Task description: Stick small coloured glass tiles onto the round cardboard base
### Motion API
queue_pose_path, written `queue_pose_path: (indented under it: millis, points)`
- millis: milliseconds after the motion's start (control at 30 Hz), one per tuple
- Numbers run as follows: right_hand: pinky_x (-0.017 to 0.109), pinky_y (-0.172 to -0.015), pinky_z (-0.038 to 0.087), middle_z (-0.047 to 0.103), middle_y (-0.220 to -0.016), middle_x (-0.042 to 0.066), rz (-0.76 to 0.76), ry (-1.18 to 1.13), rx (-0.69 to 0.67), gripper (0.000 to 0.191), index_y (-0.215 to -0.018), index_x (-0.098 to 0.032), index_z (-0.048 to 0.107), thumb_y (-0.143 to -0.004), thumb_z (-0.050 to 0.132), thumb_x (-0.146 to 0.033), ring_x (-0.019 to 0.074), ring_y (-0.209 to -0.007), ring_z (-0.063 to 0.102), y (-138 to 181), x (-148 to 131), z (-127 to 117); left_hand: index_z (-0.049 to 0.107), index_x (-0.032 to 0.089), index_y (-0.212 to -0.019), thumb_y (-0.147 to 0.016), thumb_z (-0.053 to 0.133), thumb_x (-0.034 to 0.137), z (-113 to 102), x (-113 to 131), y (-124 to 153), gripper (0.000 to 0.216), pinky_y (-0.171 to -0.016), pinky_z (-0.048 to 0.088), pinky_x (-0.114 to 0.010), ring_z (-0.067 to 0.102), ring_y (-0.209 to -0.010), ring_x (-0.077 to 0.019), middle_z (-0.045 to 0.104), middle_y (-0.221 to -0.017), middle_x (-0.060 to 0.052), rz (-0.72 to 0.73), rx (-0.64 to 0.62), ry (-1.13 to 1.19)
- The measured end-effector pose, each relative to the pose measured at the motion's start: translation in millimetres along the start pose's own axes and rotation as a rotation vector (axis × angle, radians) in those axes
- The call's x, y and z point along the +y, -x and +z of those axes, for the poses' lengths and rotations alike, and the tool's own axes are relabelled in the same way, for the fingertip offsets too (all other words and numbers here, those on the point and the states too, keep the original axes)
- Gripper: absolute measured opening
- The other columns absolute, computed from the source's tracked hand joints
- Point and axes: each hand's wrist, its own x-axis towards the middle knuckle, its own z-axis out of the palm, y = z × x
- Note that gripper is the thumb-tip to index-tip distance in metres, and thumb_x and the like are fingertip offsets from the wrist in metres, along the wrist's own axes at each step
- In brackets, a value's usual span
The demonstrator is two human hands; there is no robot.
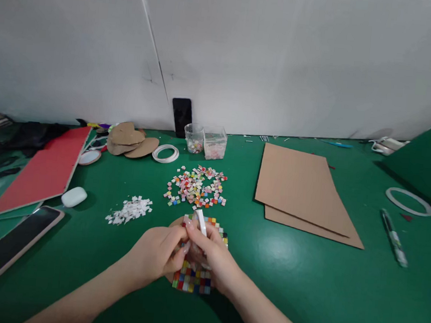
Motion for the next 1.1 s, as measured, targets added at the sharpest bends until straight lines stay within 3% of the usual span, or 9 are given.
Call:
queue_pose_path:
  millis: [167,333,500,667,833,1100]
  points:
    - [0.019,-0.037,0.012,0.028,-0.041,-0.011,-0.052,0.076,0.01,0.036,-0.063,-0.018,0.044,-0.075,0.061,-0.047,0.0037,-0.038,0.016,0,-4,1,0.045,0.017,-0.071,-0.081,0.031,0.013,1,-1,1,0.018,-0.04,0.034,-0.022,0.048,-0.044,-0.0123,0.052,-0.052,0.001,0.032,-0.009,-0.019]
    - [0.021,-0.039,0.012,0.027,-0.043,-0.01,-0.127,0.204,-0.015,0.039,-0.058,-0.018,0.041,-0.078,0.056,-0.048,0.0043,-0.039,0.016,0,-9,3,0.042,0.019,-0.07,-0.082,0.03,0.014,1,0,2,0.018,-0.039,0.03,-0.022,0.045,-0.042,-0.0116,0.049,-0.05,0.002,-0.004,-0.054,0.03]
    - [0.022,-0.039,0.014,0.026,-0.044,-0.01,-0.178,0.361,-0.005,0.043,-0.056,-0.019,0.037,-0.081,0.048,-0.052,0.0055,-0.041,0.018,-1,-11,4,0.039,0.019,-0.07,-0.081,0.033,0.014,-4,4,2,0.013,-0.043,0.027,-0.022,0.041,-0.043,-0.0099,0.044,-0.051,0.005,-0.171,-0.19,0.25]
    - [0.022,-0.05,0.029,0.039,-0.055,-0.006,-0.351,0.61,0.072,0.039,-0.061,-0.018,0.043,-0.086,0.042,-0.048,0.0082,-0.051,0.033,1,-13,6,0.036,0.02,-0.072,-0.083,0.034,0.017,-11,6,2,0.012,-0.045,0.026,-0.02,0.035,-0.045,-0.0079,0.037,-0.054,0.007,-0.422,-0.296,0.531]
    - [0.022,-0.057,0.035,0.047,-0.062,-0.003,-0.47,0.746,0.046,0.029,-0.07,-0.018,0.046,-0.09,0.039,-0.038,0.0099,-0.056,0.041,3,-12,4,0.034,0.02,-0.069,-0.083,0.032,0.017,-14,7,-1,0.014,-0.045,0.025,-0.02,0.029,-0.044,-0.0074,0.032,-0.052,0.008,-0.481,-0.321,0.688]
    - [0.022,-0.054,0.033,0.044,-0.06,-0.004,-0.532,0.861,0.067,0.03,-0.07,-0.018,0.043,-0.092,0.033,-0.035,0.0094,-0.054,0.039,2,-5,-3,0.038,0.02,-0.069,-0.083,0.032,0.019,-13,7,0,0.015,-0.047,0.025,-0.021,0.027,-0.045,-0.0087,0.032,-0.05,0.008,-0.526,-0.342,0.704]
